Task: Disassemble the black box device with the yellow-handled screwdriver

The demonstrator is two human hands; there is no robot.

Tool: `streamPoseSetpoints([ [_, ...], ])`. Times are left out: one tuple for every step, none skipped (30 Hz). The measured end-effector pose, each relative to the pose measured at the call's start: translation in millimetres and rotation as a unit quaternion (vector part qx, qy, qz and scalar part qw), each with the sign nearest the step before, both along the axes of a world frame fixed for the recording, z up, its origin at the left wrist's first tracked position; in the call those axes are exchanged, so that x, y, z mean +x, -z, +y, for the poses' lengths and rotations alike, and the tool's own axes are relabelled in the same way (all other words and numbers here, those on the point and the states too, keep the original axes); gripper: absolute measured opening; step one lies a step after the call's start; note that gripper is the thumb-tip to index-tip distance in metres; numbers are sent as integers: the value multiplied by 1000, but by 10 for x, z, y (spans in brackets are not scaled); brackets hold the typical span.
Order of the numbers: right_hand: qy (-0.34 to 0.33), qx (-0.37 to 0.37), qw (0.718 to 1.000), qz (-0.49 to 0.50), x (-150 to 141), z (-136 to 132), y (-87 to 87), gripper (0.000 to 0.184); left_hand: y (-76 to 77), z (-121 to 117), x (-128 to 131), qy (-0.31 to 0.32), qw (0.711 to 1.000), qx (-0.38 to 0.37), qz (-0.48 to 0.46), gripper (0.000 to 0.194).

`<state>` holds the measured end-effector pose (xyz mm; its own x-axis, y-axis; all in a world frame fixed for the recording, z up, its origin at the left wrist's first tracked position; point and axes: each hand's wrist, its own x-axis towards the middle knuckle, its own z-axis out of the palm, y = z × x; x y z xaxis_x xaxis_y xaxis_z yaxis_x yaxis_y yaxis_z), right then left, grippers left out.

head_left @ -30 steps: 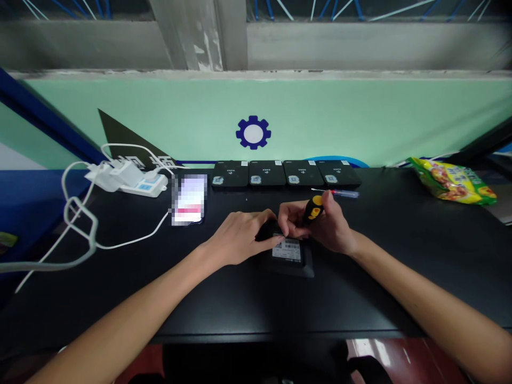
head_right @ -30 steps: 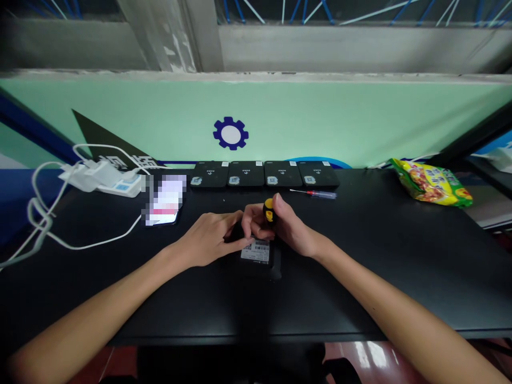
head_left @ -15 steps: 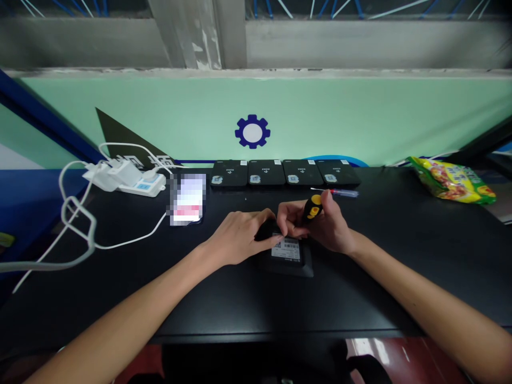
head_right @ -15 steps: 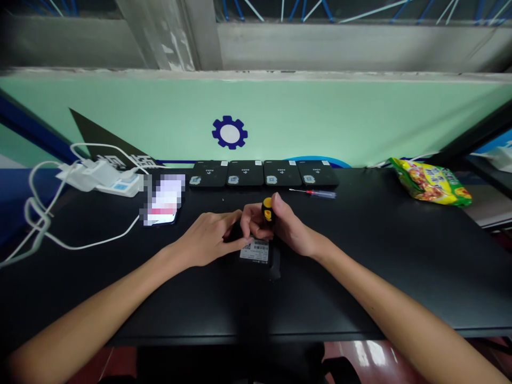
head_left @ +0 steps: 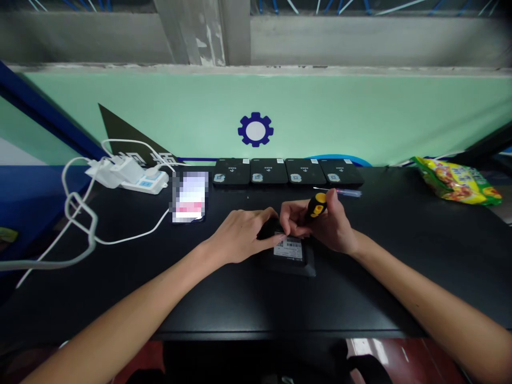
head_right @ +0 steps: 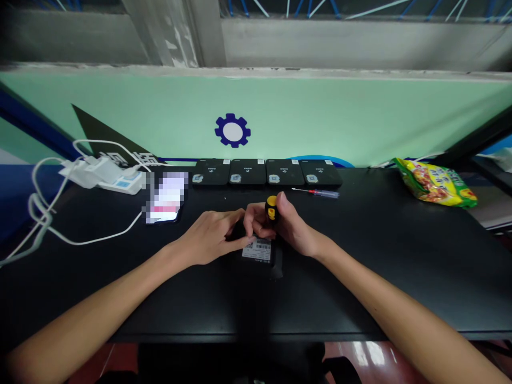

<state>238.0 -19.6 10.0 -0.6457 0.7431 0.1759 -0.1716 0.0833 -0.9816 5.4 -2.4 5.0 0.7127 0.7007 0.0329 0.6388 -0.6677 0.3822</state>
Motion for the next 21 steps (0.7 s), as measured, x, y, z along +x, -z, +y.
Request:
streamPoseSetpoints([
  [0,1,1000,0,3,1,3,99,-4,-1,1,0,1000,0,0,41],
  [0,2,1000,0,5,1,4,99,-9,-2,2,0,1000,0,0,41],
  [-1,3,1000,0,7,2,3,99,-12,-2,2,0,1000,1,0,40],
  [-1,2,1000,2,9,1,0,98,-14,-1,3,0,1000,1,0,40],
  [-3,2,1000,4,10,1,-4,98,-13,0,3,1,1000,1,0,40],
  [-5,1,1000,6,10,1,-9,97,-11,2,2,1,1000,1,-1,40],
  [-7,1,1000,8,10,2,-14,97,-6,4,2,1,1000,1,-2,40],
  [-8,2,1000,10,11,3,-18,96,0,6,1,0,1000,1,-3,40],
  [-9,3,1000,11,11,4,-21,95,7,8,1,0,1000,2,-3,41],
  [-9,5,1000,13,12,5,-22,95,12,9,0,0,1000,3,-4,41],
  [-9,7,1000,14,13,7,-22,94,17,10,-1,1,1000,5,-4,41],
  [-8,8,1000,16,15,8,-21,94,20,11,-2,1,1000,6,-5,42],
  [-7,9,1000,17,17,10,-19,93,21,11,-2,2,1000,7,-5,42],
  [-5,8,1000,20,19,11,-17,93,21,11,-3,2,1000,7,-6,42],
  [-3,8,1000,22,22,12,-15,92,19,10,-4,2,1000,7,-7,42],
  [-2,8,1000,24,24,13,-13,92,18,10,-4,1,1000,6,-7,42],
  [2,9,1000,28,26,13,-12,92,16,10,-5,1,1000,4,-7,41],
  [3,12,999,31,28,13,-11,92,14,10,-5,1,1000,4,-7,41],
  [5,12,999,33,30,13,-9,92,11,9,-5,1,1000,3,-7,40],
  [5,11,999,33,32,12,-8,92,8,9,-5,0,1000,3,-7,40],
  [4,9,999,32,34,11,-8,91,4,8,-5,0,1000,3,-6,40],
])
